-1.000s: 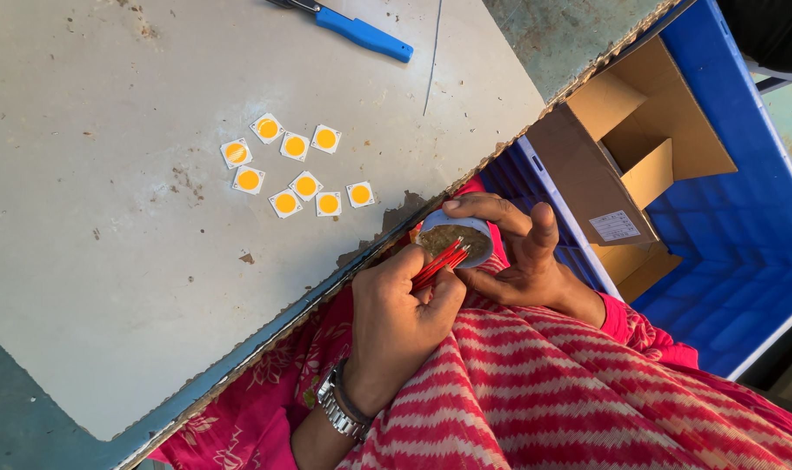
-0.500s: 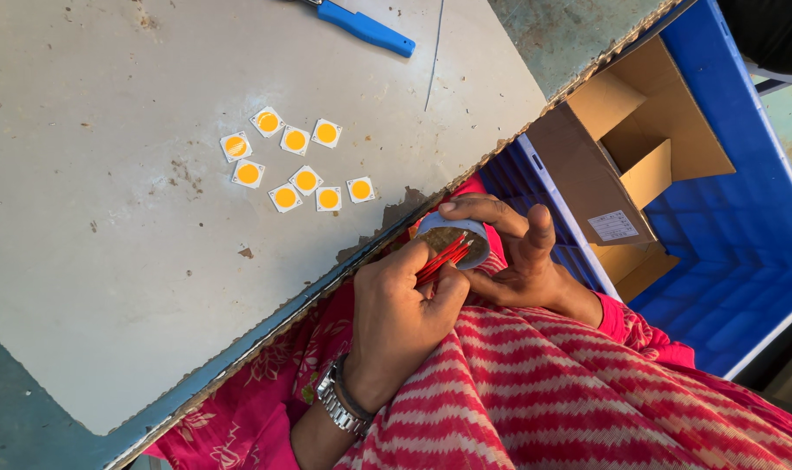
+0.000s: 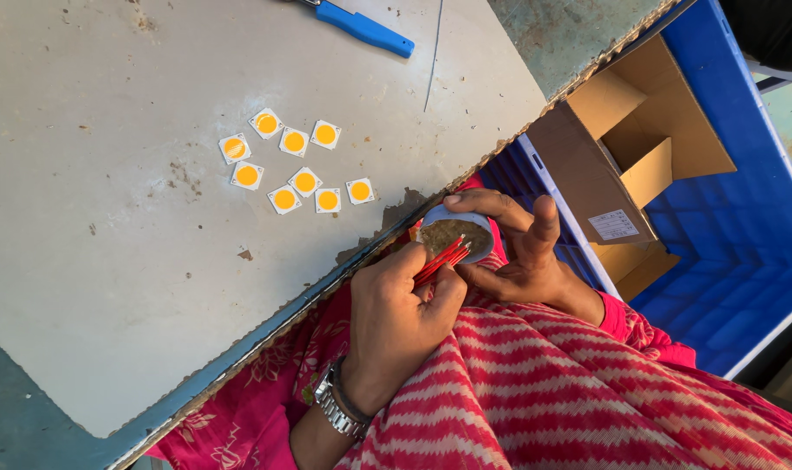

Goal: The person strips the ends of red wires using wire cutters, applies a paste to the exposed ends, and then uses a soldering iron to attach the wires to small square LED modules on a workbench.

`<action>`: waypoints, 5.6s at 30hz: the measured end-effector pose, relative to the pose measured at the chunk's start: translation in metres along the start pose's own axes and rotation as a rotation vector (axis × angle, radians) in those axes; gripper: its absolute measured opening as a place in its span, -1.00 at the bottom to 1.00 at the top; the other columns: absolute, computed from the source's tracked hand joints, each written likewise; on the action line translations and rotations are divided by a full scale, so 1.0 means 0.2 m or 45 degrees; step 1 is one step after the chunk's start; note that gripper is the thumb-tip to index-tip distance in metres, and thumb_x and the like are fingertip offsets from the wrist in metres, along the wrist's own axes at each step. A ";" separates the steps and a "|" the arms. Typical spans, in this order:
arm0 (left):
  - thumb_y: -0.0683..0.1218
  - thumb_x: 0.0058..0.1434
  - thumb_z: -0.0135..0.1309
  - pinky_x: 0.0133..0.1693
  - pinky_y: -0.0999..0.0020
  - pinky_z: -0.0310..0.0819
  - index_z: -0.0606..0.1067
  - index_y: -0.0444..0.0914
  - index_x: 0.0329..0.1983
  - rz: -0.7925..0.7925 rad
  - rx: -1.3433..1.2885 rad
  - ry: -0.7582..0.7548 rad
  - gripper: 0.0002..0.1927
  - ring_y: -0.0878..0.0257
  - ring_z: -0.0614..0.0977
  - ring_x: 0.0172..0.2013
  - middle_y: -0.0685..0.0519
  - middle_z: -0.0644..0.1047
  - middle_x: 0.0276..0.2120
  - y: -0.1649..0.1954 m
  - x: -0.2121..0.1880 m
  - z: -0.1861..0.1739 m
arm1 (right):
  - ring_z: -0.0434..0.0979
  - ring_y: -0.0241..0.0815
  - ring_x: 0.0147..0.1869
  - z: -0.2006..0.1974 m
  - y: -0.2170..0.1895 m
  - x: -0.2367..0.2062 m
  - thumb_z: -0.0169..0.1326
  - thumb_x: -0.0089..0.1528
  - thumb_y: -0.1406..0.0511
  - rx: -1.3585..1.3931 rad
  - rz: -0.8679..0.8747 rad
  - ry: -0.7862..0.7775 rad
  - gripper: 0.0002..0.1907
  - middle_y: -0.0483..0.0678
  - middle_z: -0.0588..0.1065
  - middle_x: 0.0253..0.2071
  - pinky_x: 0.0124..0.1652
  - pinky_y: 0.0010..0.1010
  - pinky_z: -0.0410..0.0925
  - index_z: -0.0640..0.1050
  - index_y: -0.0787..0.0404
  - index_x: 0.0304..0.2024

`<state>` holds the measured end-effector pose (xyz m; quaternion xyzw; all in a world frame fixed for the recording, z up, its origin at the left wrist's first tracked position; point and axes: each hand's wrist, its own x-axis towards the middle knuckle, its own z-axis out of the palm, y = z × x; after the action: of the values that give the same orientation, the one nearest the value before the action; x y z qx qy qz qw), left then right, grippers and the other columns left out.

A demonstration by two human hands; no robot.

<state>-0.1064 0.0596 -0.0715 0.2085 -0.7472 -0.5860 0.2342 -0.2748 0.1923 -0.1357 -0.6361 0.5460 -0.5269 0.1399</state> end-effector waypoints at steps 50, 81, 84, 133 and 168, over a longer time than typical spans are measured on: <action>-0.23 0.12 0.13 -0.60 0.39 0.14 0.23 -0.35 -0.60 -0.151 -0.034 -0.006 -0.68 0.41 0.25 -0.66 0.04 0.27 -0.75 -0.02 -0.03 -0.08 | 0.45 0.16 0.34 -0.06 -0.02 0.00 0.25 0.14 0.59 -0.001 0.087 0.032 0.43 0.29 0.37 0.26 0.31 0.02 0.38 -0.50 -0.40 0.51; -0.11 0.17 0.23 -0.49 0.20 0.39 0.49 -0.28 -0.16 0.507 0.831 -0.118 -0.76 0.08 0.51 -0.54 -0.01 0.47 -0.41 -0.01 -0.08 -0.12 | 0.44 0.12 0.40 -0.07 -0.05 -0.05 0.17 0.13 0.64 0.460 0.277 0.136 0.41 0.41 0.25 0.37 0.20 -0.01 0.54 -0.46 -0.52 0.49; -0.12 0.21 0.23 -0.52 0.24 0.38 0.51 -0.29 -0.15 0.484 0.931 -0.178 -0.78 0.11 0.49 -0.59 0.00 0.46 -0.44 -0.02 -0.09 -0.12 | 0.49 0.10 0.36 -0.07 -0.05 -0.05 0.17 0.16 0.66 0.493 0.291 0.144 0.40 0.40 0.24 0.39 0.13 -0.08 0.59 -0.46 -0.52 0.48; -0.24 0.25 0.07 -0.56 0.49 0.08 0.47 -0.33 -0.51 -0.616 -0.871 -0.020 -0.80 0.51 0.26 -0.62 0.23 0.33 -0.66 -0.15 -0.02 -0.10 | 0.43 0.05 0.40 -0.06 0.04 -0.11 0.22 0.10 0.64 0.410 0.233 0.141 0.45 0.25 0.34 0.29 0.22 -0.07 0.52 -0.48 -0.45 0.50; -0.20 0.32 0.04 -0.44 0.45 0.32 0.42 -0.35 -0.20 -0.272 -0.384 0.081 -0.91 0.47 0.42 -0.48 0.12 0.50 -0.50 -0.03 -0.08 -0.17 | 0.37 0.01 0.45 -0.04 -0.06 -0.01 0.20 0.13 0.61 0.413 0.308 0.191 0.41 0.19 0.31 0.38 0.30 -0.09 0.42 -0.41 -0.52 0.53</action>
<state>-0.0730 0.0418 -0.0732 0.2676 -0.6166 -0.7061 0.2229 -0.2746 0.2005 -0.1251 -0.4942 0.5353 -0.6330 0.2618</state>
